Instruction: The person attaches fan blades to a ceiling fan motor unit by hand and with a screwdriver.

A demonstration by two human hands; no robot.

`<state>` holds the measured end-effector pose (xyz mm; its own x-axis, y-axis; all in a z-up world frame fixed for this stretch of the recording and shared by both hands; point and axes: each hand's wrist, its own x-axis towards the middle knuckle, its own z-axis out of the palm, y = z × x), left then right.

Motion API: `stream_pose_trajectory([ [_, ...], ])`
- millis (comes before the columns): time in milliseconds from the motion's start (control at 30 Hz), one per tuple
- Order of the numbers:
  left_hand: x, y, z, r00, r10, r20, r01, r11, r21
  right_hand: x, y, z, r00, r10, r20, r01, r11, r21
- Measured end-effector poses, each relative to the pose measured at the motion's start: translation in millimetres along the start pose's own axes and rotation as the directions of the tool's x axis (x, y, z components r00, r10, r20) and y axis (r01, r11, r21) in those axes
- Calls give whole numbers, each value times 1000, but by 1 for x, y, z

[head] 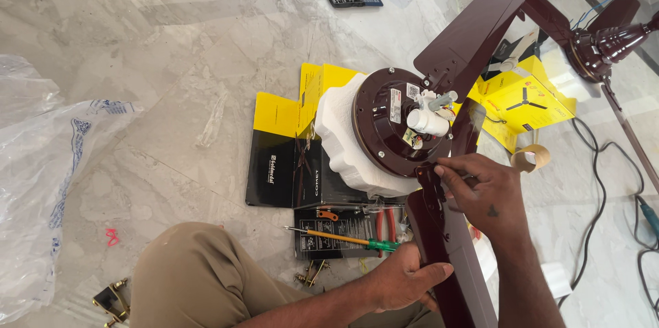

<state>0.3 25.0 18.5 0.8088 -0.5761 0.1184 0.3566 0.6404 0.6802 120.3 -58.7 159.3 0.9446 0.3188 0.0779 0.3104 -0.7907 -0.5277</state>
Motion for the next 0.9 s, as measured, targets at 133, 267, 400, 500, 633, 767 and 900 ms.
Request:
stream_pose_trajectory([
  [133,-2,4,3,1000,11,3,-11,1000,-3,5,2,-3,987,161,28,-155,978,-136],
  [267,-2,6,2,1000,0,22,0,1000,-4,8,1,-2,996,80,35,-76,991,-108],
  [400,-2,5,-1,1000,4,31,-3,1000,-27,4,1,6,998,-51,-39,51,999,1],
  [500,-3,4,-2,1000,1,31,-1,1000,-10,4,1,12,994,78,-79,-82,995,-47],
  [633,-2,2,-2,1000,8,26,-8,1000,-2,2,4,13,989,-69,-128,58,994,-89],
  [767,0,-2,-3,1000,-11,21,12,999,-31,1,8,11,966,-238,-102,234,971,-45],
  [900,-1,-4,-3,1000,-4,16,4,1000,-15,4,11,15,991,60,-120,-65,997,-44],
])
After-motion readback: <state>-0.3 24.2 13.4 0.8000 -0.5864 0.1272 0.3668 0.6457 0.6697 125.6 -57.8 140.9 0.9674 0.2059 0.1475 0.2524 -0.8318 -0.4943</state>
